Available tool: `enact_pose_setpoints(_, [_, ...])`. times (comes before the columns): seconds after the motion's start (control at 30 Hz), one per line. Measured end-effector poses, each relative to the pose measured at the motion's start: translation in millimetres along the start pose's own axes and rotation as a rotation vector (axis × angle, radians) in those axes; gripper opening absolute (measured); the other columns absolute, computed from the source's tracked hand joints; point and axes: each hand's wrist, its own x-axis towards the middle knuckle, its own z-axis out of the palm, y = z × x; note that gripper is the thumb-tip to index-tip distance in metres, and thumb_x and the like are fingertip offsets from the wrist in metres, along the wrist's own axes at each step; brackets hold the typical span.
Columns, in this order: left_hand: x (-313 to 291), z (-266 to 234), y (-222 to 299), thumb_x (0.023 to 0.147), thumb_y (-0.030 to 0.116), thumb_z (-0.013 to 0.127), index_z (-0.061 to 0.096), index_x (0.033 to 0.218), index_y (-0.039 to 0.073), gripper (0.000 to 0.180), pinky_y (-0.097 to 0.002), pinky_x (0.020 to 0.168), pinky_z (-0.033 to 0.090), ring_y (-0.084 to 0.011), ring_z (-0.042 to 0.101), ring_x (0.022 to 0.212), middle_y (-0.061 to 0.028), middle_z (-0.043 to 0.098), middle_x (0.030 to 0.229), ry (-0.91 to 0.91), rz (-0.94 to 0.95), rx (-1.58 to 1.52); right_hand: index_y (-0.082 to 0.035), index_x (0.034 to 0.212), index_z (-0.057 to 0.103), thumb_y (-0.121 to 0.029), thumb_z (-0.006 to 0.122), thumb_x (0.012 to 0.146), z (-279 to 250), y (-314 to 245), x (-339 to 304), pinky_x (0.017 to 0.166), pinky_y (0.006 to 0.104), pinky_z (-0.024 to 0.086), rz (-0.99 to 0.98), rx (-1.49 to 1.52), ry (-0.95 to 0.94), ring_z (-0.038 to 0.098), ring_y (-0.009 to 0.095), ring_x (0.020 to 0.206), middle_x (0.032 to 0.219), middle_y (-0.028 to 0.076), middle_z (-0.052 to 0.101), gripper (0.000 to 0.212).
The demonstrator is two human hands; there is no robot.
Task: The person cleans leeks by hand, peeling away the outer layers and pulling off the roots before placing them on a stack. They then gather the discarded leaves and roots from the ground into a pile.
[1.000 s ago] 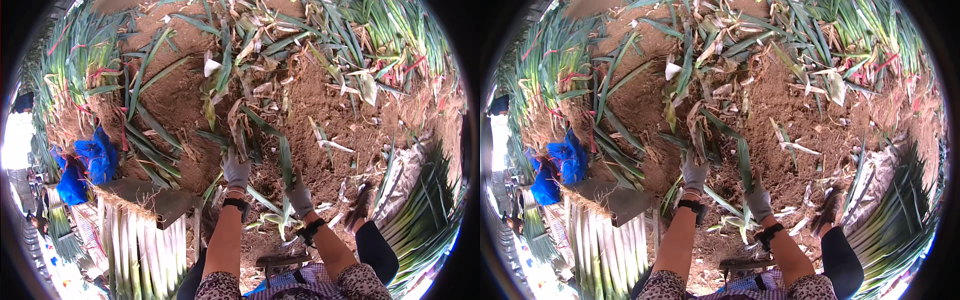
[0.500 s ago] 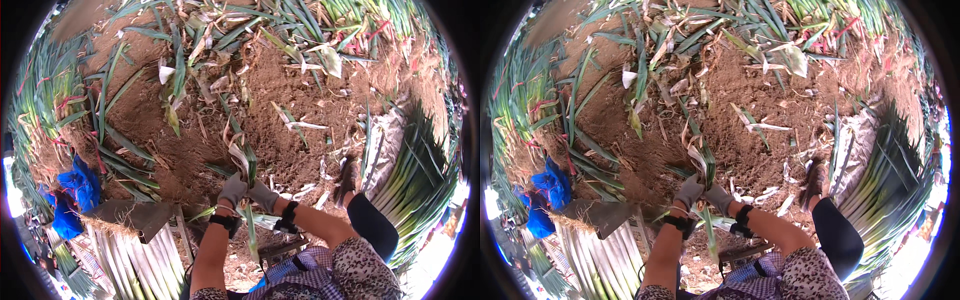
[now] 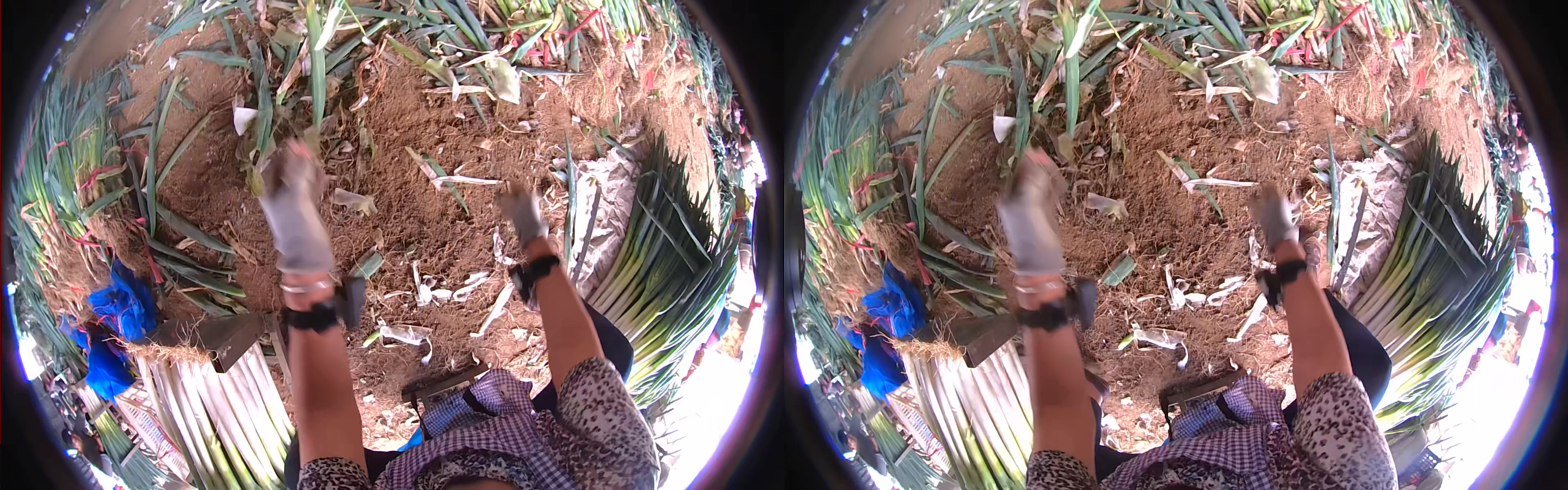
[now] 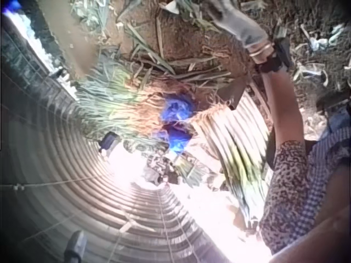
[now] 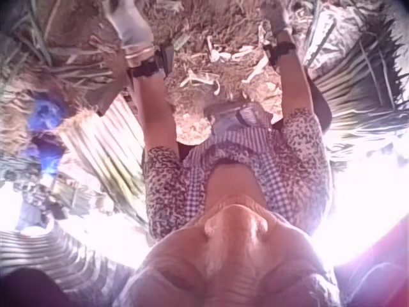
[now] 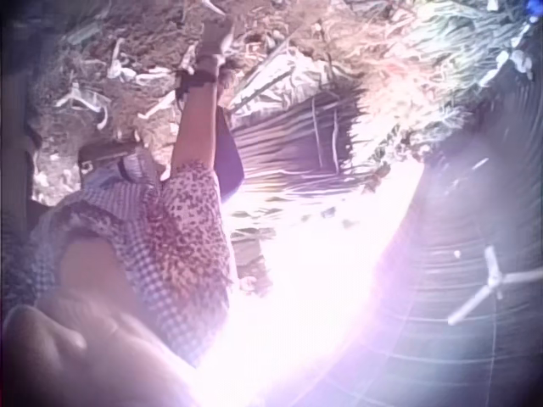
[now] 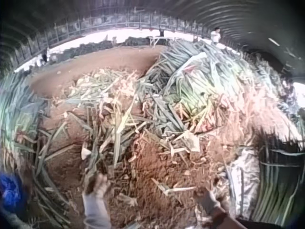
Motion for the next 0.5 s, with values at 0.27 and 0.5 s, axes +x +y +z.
enact_pose_setpoints(0.27, [-114.1, 2.8, -198.1, 0.089, 0.013, 0.054, 0.056, 0.091, 0.008, 0.006, -0.0246, 0.055, 0.041, -0.0104, 0.048, 0.063, 0.0008, 0.053, 0.077, -0.054, -0.663, -0.069, 0.006, 0.124, 0.047, -0.05, 0.077, 0.06, 72.3, 152.7, -77.4, 0.089, 0.0415, 0.047, 0.298, -0.408, 0.265, 0.059, 0.039, 0.103, 0.106, 0.03, 0.06, 0.09])
enact_pose_setpoints(0.5, [-69.9, 18.6, -211.7, 0.085, 0.013, 0.059, 0.061, 0.107, 0.0, 0.026, -0.0263, 0.056, 0.041, -0.0108, 0.049, 0.062, -0.0036, 0.059, 0.074, -0.119, -0.444, 0.054, -0.002, 0.099, 0.068, -0.032, 0.054, 0.083, 22.4, 107.6, -9.8, 0.089, 0.0399, 0.048, 0.126, -0.975, -0.362, 0.061, 0.034, 0.104, 0.107, 0.02, 0.064, 0.037])
